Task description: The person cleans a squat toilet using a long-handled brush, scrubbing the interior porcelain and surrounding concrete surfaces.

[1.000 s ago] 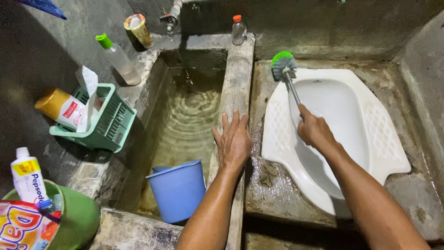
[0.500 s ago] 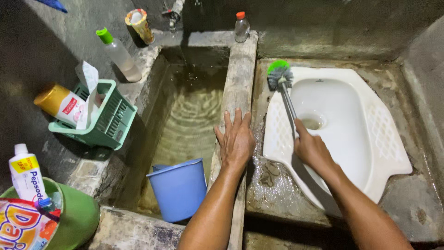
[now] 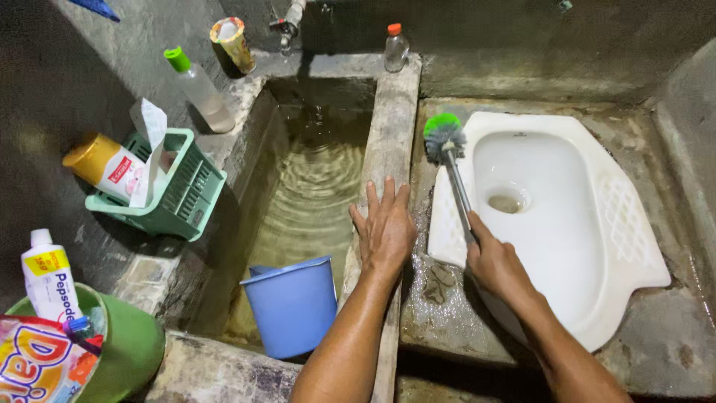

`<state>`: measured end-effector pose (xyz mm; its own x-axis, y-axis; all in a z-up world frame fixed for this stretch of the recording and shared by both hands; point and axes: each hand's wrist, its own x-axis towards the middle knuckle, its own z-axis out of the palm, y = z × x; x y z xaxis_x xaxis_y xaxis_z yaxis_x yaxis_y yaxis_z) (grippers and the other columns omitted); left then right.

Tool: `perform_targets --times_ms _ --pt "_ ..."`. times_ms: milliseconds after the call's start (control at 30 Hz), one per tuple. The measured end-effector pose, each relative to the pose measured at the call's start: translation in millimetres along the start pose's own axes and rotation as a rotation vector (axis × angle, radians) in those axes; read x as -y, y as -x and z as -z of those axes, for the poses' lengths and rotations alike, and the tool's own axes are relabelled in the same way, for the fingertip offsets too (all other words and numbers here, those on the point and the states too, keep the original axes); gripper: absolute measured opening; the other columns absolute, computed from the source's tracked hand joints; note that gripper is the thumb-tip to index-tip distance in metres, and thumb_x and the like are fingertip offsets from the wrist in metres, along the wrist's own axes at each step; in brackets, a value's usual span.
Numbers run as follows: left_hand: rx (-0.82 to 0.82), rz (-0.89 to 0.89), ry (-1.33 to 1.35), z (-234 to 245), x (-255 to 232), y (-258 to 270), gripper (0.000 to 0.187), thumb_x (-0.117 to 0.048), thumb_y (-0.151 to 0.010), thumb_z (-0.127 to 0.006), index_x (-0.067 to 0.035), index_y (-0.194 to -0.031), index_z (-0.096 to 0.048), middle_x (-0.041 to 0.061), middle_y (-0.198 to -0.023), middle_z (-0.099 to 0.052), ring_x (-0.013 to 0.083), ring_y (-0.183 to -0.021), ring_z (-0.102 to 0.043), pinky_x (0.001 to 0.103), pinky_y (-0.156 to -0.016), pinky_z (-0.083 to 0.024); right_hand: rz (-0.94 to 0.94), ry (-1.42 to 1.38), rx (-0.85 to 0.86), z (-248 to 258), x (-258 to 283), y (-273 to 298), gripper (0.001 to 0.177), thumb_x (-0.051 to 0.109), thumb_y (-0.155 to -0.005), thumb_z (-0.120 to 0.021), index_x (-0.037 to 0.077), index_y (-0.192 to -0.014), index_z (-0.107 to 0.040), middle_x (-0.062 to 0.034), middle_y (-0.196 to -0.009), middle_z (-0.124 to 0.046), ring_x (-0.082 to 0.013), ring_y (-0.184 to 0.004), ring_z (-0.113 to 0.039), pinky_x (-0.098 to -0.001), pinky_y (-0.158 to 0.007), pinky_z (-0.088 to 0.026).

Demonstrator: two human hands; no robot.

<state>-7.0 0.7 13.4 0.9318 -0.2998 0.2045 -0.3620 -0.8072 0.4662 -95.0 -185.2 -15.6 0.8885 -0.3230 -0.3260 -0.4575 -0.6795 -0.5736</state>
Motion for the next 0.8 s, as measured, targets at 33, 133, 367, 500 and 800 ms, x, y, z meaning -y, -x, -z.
perform_targets --times_ms 33,133,367,500,800 --pt "-0.002 0.005 0.018 0.4 -0.1 -0.6 0.049 -0.008 -0.092 -0.049 -0.011 -0.141 -0.057 0.019 -0.159 -0.039 0.0455 -0.15 -0.024 0.077 -0.114 -0.008 -0.004 -0.003 0.001 1.3 4.4 -4.5 0.069 0.011 -0.098 -0.045 0.018 -0.163 -0.024 -0.0136 -0.059 -0.065 -0.0257 -0.039 -0.055 -0.04 -0.034 -0.048" --pt "0.017 0.025 0.05 7.6 -6.2 -0.4 0.048 -0.01 -0.094 -0.049 -0.012 -0.141 -0.056 0.018 -0.159 -0.038 0.0445 -0.151 -0.023 0.076 -0.115 -0.009 0.021 -0.042 -0.061 19.3 34.5 -44.7 0.066 0.008 -0.097 -0.042 0.017 -0.161 -0.031 -0.0237 -0.069 -0.071 -0.0286 -0.045 -0.062 -0.0444 -0.043 -0.054" --pt "0.057 0.049 0.065 18.2 -9.6 -0.3 0.044 -0.013 -0.095 -0.051 -0.013 -0.139 -0.057 0.017 -0.159 -0.039 0.0437 -0.151 -0.024 0.075 -0.116 -0.011 0.199 -0.011 -0.212 13.8 46.2 -107.9 0.067 0.009 -0.092 -0.049 0.013 -0.159 -0.041 -0.0322 -0.082 -0.072 -0.0328 -0.062 -0.071 -0.0439 -0.062 -0.057" --pt "0.03 0.055 0.052 14.4 -8.8 -0.1 0.045 -0.016 -0.095 -0.052 -0.014 -0.139 -0.057 0.015 -0.158 -0.04 0.0426 -0.15 -0.026 0.075 -0.115 -0.013 0.307 0.038 -0.242 -24.9 11.7 -64.1 0.062 0.016 -0.098 -0.056 0.014 -0.159 -0.042 -0.0309 -0.078 -0.07 -0.0418 -0.067 -0.072 -0.0506 -0.066 -0.056" --pt "0.003 0.021 0.044 11.3 -6.2 -1.2 0.045 -0.014 -0.094 -0.051 -0.014 -0.139 -0.058 0.016 -0.158 -0.041 0.0433 -0.15 -0.027 0.075 -0.114 -0.013 0.054 -0.18 -0.098 26.9 61.9 -71.7 0.068 0.008 -0.093 -0.044 0.021 -0.159 -0.04 -0.0209 -0.072 -0.07 -0.0269 -0.047 -0.066 -0.0427 -0.047 -0.055"
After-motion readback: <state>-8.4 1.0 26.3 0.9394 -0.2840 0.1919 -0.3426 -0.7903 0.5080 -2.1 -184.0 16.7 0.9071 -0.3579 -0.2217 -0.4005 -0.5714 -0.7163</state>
